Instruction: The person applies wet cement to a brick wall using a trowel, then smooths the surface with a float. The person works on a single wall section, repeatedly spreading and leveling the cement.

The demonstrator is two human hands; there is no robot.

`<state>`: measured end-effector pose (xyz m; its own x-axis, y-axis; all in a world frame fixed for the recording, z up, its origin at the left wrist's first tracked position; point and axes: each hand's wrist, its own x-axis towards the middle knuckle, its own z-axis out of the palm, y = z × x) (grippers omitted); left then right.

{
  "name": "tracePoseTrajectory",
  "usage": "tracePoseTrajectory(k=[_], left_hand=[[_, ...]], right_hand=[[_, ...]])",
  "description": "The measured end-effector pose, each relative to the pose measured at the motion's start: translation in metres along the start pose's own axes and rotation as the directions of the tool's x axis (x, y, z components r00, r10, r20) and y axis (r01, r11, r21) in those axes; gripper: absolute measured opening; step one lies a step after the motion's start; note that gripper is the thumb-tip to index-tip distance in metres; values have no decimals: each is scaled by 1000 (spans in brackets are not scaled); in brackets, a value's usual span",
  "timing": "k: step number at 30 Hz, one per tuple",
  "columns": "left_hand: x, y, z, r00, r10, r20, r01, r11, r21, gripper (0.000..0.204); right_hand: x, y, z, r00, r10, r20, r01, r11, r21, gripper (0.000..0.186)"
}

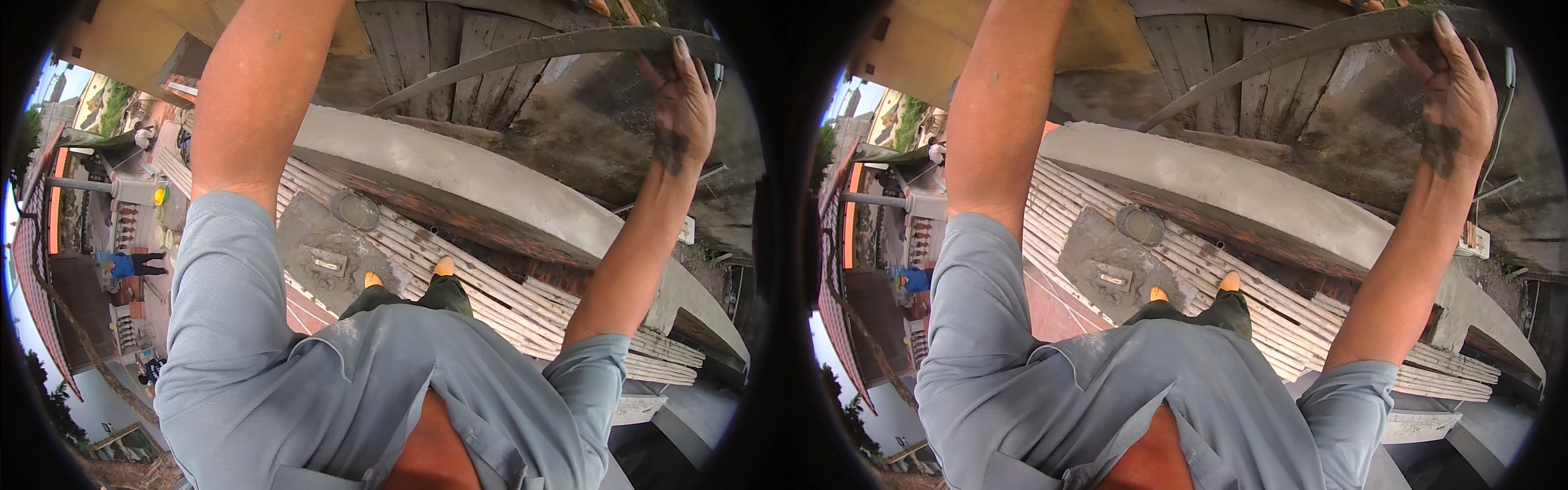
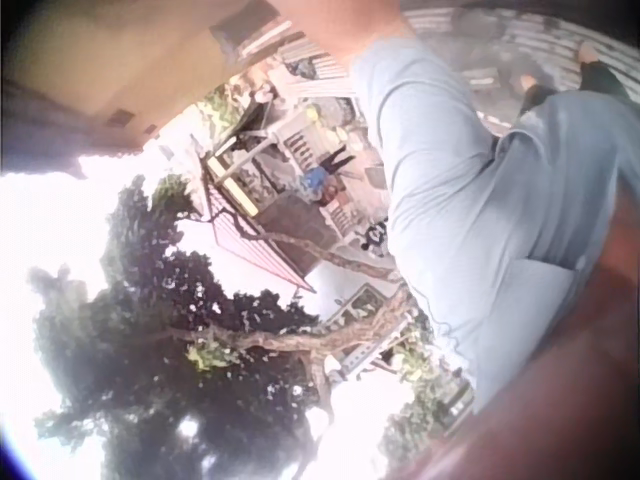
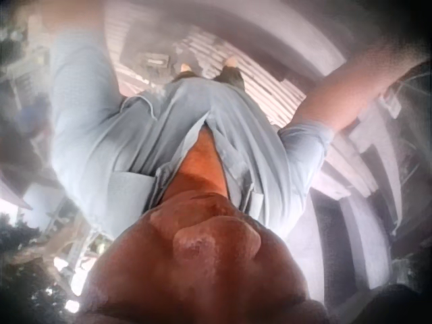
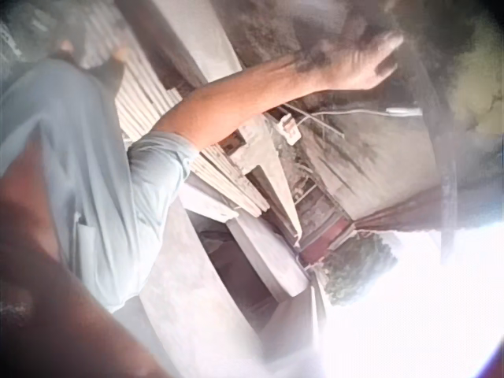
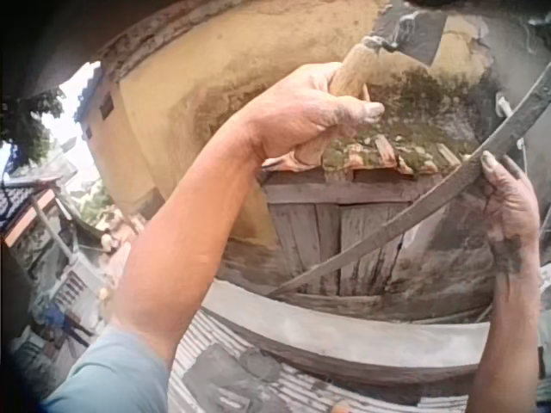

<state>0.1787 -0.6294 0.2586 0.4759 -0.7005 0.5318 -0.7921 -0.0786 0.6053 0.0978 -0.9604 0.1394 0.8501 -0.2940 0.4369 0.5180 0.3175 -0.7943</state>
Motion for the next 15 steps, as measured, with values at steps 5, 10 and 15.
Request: tracePoseTrajectory(k=[5, 10, 15], left_hand=[[-67, -77, 73, 966, -257, -6, 257, 965, -44, 35], [-70, -118, 139, 843, -492, 217, 484, 870, 92, 48], [-55, -152, 182, 730, -503, 462, 542, 838, 56, 55]], right_hand=[[-13, 4, -91, 946, 190, -263, -152, 976, 158, 28], [-52, 19, -151, 875, 206, -439, -126, 971, 205, 37], [-86, 37, -196, 802, 246, -545, -119, 959, 258, 42]])
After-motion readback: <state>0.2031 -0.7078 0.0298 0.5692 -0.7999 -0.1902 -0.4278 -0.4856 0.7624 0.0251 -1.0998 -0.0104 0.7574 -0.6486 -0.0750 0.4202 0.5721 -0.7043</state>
